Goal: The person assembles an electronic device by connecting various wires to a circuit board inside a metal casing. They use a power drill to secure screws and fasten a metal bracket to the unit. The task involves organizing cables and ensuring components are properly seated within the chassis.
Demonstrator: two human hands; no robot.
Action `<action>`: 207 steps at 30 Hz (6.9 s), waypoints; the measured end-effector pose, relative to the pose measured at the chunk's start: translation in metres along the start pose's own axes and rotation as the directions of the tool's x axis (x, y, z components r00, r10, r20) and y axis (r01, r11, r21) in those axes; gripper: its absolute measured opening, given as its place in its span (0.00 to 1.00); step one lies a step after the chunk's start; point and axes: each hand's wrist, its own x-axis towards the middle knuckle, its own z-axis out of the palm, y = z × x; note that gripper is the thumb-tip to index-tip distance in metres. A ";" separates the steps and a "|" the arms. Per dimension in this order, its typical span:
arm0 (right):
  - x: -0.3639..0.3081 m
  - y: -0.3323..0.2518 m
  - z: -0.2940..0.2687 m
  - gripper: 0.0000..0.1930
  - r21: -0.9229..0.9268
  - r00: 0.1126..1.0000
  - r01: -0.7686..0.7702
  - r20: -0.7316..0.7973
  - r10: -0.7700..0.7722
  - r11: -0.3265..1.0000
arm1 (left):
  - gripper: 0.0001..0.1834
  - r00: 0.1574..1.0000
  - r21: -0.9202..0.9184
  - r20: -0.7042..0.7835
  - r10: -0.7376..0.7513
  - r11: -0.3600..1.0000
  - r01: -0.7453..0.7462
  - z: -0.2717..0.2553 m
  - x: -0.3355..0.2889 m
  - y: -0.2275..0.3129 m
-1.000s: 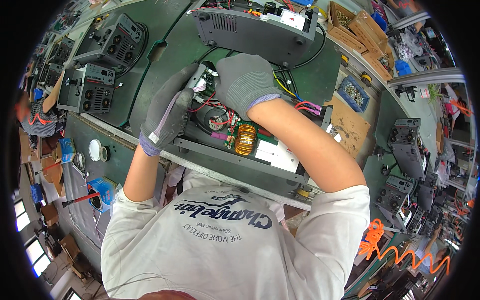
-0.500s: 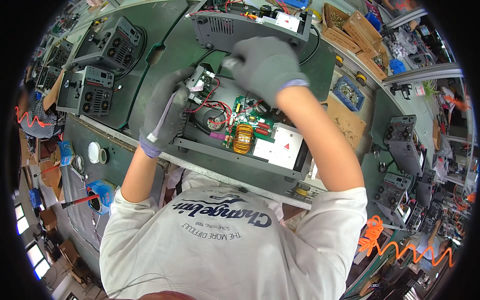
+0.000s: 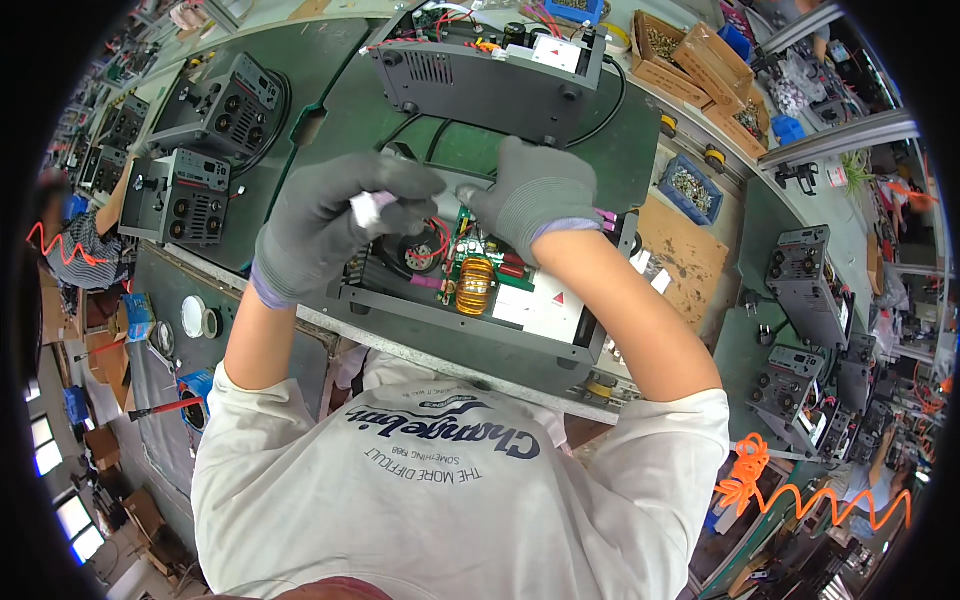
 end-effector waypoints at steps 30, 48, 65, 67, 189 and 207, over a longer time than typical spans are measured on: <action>-0.101 0.061 0.033 0.12 0.855 0.931 0.357 -0.358 -0.071 0.376 | 0.12 0.819 0.925 0.186 -0.542 0.377 0.040 0.066 0.034 -0.033; -0.100 0.068 0.035 0.15 0.835 0.913 0.397 -0.401 -0.073 0.381 | 0.09 0.736 0.946 0.114 -0.668 0.298 0.125 0.068 0.037 -0.022; -0.100 0.067 0.035 0.12 0.834 0.908 0.407 -0.415 -0.064 0.371 | 0.11 0.616 0.977 0.031 -0.787 0.155 0.150 0.082 0.047 -0.018; -0.101 0.067 0.033 0.13 0.845 0.919 0.382 -0.391 -0.055 0.374 | 0.12 0.574 0.970 0.040 -0.818 0.168 0.173 0.077 0.049 -0.021; 0.000 -0.056 0.027 0.11 0.607 0.968 0.140 0.082 -0.237 0.782 | 0.38 0.787 0.350 -0.427 -0.446 0.721 0.598 0.029 -0.063 -0.032; 0.011 -0.053 0.050 0.09 0.846 0.957 -0.088 0.219 -0.193 0.525 | 0.35 0.817 0.391 -0.471 -0.332 0.752 0.531 0.033 -0.063 -0.035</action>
